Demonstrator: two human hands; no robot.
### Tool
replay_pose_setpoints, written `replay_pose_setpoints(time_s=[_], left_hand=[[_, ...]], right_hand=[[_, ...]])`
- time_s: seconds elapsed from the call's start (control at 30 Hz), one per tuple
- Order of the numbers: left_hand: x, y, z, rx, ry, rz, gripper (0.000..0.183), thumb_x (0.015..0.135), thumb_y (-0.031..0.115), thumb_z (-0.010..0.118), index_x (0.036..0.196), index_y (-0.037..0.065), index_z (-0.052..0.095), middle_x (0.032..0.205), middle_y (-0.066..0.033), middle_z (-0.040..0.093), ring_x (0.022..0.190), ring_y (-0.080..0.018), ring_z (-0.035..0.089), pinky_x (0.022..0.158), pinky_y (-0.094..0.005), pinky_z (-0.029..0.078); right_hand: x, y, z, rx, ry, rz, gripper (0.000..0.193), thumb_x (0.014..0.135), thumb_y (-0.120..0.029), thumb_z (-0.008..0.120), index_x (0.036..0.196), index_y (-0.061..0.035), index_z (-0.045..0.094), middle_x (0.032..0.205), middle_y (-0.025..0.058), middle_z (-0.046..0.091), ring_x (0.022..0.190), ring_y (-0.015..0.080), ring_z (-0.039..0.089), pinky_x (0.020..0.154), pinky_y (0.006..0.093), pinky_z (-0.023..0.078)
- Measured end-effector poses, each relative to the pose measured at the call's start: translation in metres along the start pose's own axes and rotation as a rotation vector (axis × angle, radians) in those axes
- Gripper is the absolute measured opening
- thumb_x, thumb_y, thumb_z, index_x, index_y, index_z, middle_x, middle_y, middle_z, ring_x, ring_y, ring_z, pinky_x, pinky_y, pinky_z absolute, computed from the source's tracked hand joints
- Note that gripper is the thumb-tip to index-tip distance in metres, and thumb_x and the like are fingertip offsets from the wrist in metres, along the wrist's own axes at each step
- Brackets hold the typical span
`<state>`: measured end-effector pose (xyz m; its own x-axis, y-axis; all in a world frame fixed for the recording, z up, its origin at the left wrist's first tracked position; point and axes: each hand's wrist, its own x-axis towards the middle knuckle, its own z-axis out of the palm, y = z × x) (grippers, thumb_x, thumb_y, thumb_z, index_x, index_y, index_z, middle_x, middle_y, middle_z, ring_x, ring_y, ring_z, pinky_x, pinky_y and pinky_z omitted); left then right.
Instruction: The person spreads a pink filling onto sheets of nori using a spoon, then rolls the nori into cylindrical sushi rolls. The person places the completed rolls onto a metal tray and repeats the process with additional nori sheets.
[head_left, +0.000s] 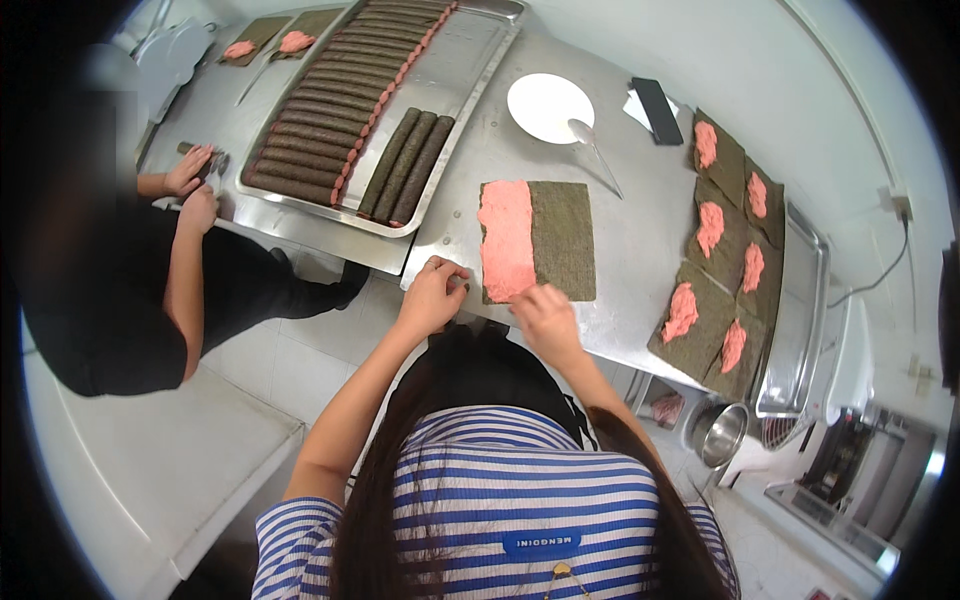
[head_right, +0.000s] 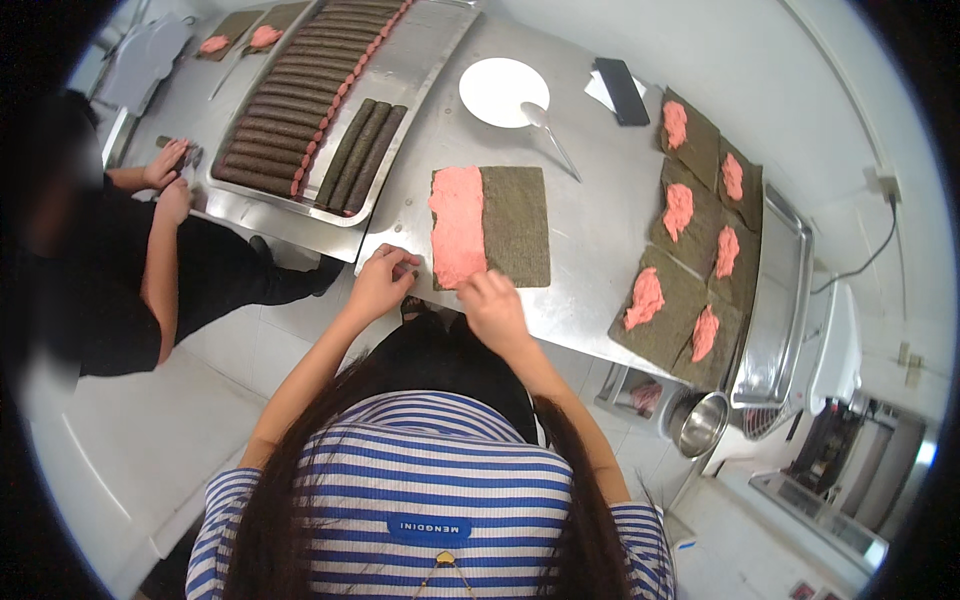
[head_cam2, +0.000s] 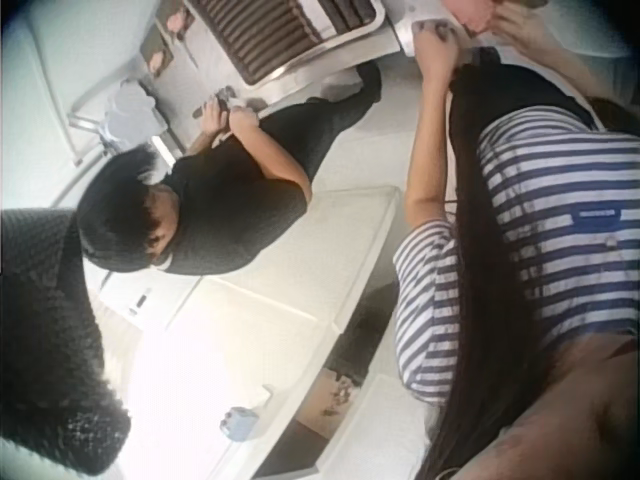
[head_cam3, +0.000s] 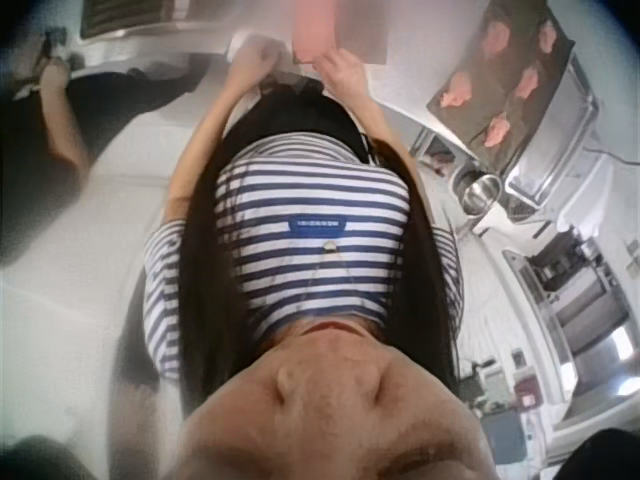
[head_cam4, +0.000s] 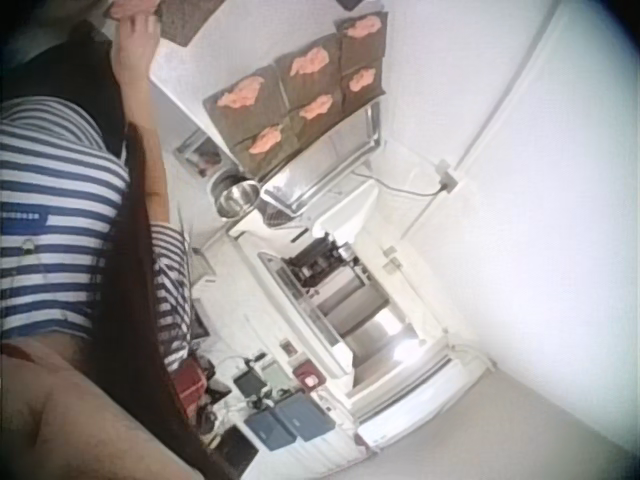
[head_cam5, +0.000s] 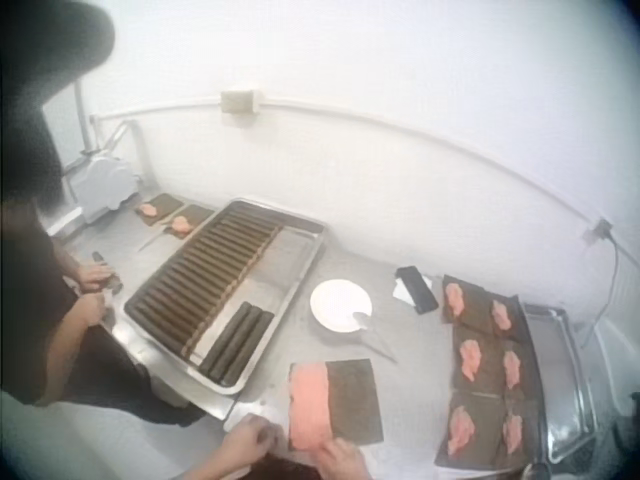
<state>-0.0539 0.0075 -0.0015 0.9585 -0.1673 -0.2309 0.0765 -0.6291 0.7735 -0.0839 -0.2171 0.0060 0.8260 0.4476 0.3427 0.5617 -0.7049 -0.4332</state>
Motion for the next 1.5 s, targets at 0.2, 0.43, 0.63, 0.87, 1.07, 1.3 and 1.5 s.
replay_pose_setpoints(time_s=[0.2,0.43,0.63,0.87,1.07,1.3,1.5], left_hand=[[0.003,-0.011,-0.009,-0.068,-0.087,0.052,0.019,0.079,0.010,0.062,0.096,0.004,0.066,0.099,-0.0111,0.059,0.078,-0.0219,0.064,0.074,-0.0358,0.052],[0.002,-0.020,-0.014,-0.101,-0.180,0.114,0.020,0.079,0.004,0.061,0.099,0.002,0.065,0.099,-0.0120,0.059,0.076,-0.0207,0.065,0.072,-0.0320,0.052],[0.012,-0.032,-0.004,-0.468,-0.371,-0.023,0.032,0.084,0.003,0.055,0.115,-0.002,0.059,0.116,-0.0146,0.060,0.095,-0.0212,0.065,0.086,-0.0324,0.051],[0.035,0.002,0.001,-1.066,-0.455,-0.403,0.047,0.091,0.001,0.048,0.136,-0.005,0.036,0.132,-0.0165,0.050,0.121,-0.0254,0.052,0.103,-0.0342,0.041],[0.066,0.014,0.015,-1.121,-0.264,-0.394,0.046,0.091,-0.001,0.047,0.135,-0.004,0.035,0.126,-0.0144,0.049,0.111,-0.0235,0.056,0.099,-0.0348,0.045],[0.089,0.027,0.025,-0.769,-0.161,-0.203,0.037,0.090,0.004,0.054,0.126,0.005,0.045,0.117,-0.0110,0.052,0.098,-0.0198,0.060,0.080,-0.0332,0.054],[0.101,0.031,0.037,-0.534,-0.076,-0.050,0.035,0.084,0.001,0.063,0.116,0.004,0.051,0.112,-0.0112,0.053,0.087,-0.0192,0.063,0.066,-0.0313,0.058]], right_hand=[[0.000,-0.033,0.032,-0.114,-0.009,0.019,0.016,0.074,-0.007,0.056,0.088,-0.0012,0.060,0.086,0.0079,0.053,0.084,0.0238,0.054,0.075,0.0346,0.044],[0.002,-0.039,0.045,-0.228,-0.037,0.069,0.015,0.074,-0.008,0.058,0.087,-0.0011,0.059,0.087,0.0090,0.053,0.086,0.0238,0.054,0.077,0.0360,0.044],[0.004,-0.046,0.051,0.086,0.284,0.496,0.015,0.073,-0.002,0.066,0.085,-0.0043,0.058,0.085,0.0094,0.053,0.079,0.0250,0.054,0.076,0.0375,0.042],[-0.002,-0.054,0.058,0.408,0.603,0.799,0.011,0.077,0.003,0.062,0.087,-0.0003,0.059,0.082,0.0062,0.053,0.069,0.0156,0.051,0.065,0.0281,0.044],[-0.006,-0.054,0.069,0.535,0.736,0.944,0.008,0.079,0.002,0.060,0.086,0.0003,0.060,0.080,0.0036,0.053,0.069,0.0113,0.049,0.066,0.0248,0.043],[-0.015,-0.045,0.073,0.652,0.818,1.033,0.006,0.079,0.001,0.060,0.085,-0.0003,0.060,0.077,0.0022,0.054,0.068,0.0097,0.049,0.065,0.0242,0.043],[-0.008,-0.053,0.050,0.198,0.705,0.919,0.020,0.077,0.002,0.060,0.096,-0.0034,0.060,0.097,0.0099,0.058,0.087,0.0221,0.055,0.075,0.0323,0.045]])
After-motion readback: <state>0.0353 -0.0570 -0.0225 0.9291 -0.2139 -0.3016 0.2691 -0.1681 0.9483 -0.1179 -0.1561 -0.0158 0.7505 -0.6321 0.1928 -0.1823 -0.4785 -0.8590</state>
